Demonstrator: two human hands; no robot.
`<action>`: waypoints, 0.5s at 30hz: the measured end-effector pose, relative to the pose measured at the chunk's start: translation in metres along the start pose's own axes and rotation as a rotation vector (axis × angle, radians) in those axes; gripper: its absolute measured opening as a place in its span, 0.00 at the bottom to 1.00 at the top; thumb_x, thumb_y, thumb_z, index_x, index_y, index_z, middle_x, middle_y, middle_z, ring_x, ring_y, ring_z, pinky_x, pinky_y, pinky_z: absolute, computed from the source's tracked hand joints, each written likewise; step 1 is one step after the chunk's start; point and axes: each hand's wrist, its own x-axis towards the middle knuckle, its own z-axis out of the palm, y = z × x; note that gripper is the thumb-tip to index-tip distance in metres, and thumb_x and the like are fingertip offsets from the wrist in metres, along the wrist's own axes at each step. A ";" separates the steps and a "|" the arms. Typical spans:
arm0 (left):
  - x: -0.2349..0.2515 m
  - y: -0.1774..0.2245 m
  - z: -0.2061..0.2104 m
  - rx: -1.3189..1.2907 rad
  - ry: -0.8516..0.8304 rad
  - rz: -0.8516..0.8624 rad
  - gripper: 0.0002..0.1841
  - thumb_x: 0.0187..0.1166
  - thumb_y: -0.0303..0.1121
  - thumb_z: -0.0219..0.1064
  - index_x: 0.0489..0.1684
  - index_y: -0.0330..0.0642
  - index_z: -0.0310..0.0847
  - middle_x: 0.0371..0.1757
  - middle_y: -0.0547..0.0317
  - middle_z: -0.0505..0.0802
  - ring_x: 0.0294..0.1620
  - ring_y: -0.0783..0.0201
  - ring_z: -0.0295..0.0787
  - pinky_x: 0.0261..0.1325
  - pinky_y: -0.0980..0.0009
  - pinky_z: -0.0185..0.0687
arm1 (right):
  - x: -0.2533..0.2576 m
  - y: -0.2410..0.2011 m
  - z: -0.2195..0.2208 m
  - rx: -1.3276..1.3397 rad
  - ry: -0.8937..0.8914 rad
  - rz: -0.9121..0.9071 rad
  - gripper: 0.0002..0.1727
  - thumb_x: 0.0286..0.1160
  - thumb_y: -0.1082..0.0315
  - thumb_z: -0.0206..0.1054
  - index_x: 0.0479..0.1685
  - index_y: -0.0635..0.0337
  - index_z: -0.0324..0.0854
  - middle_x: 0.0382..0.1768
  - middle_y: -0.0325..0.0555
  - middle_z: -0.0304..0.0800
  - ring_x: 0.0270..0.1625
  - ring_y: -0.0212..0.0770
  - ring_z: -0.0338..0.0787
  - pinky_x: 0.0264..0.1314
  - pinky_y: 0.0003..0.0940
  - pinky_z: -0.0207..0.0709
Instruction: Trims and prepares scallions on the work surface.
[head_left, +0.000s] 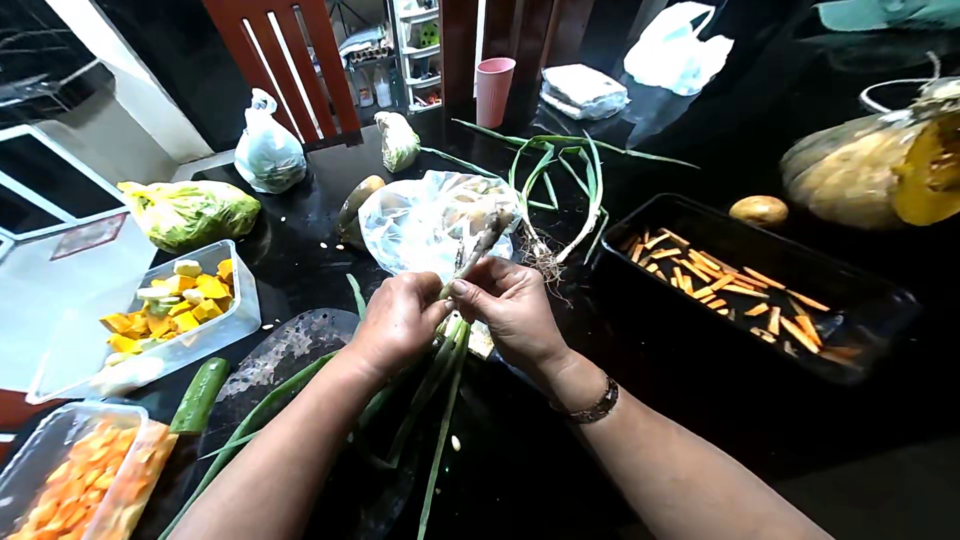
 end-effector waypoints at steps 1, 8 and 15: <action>0.000 0.001 0.000 0.019 -0.014 -0.016 0.06 0.81 0.30 0.69 0.34 0.39 0.84 0.26 0.57 0.88 0.26 0.64 0.85 0.36 0.60 0.83 | 0.000 -0.001 0.001 0.016 0.019 0.019 0.10 0.69 0.84 0.69 0.34 0.58 0.85 0.24 0.34 0.89 0.22 0.25 0.83 0.27 0.20 0.81; -0.012 0.008 0.008 0.350 0.250 0.163 0.03 0.76 0.27 0.72 0.33 0.39 0.86 0.27 0.51 0.88 0.28 0.51 0.88 0.29 0.49 0.81 | -0.002 -0.008 0.007 0.154 0.193 0.056 0.06 0.76 0.78 0.69 0.38 0.56 0.86 0.24 0.35 0.90 0.19 0.25 0.82 0.24 0.20 0.80; -0.013 0.002 0.008 0.324 0.295 0.195 0.07 0.82 0.31 0.67 0.42 0.37 0.89 0.32 0.50 0.86 0.30 0.52 0.86 0.34 0.53 0.84 | 0.002 -0.012 0.008 0.228 0.312 0.115 0.05 0.79 0.78 0.68 0.35 0.61 0.84 0.21 0.40 0.89 0.15 0.26 0.81 0.18 0.19 0.78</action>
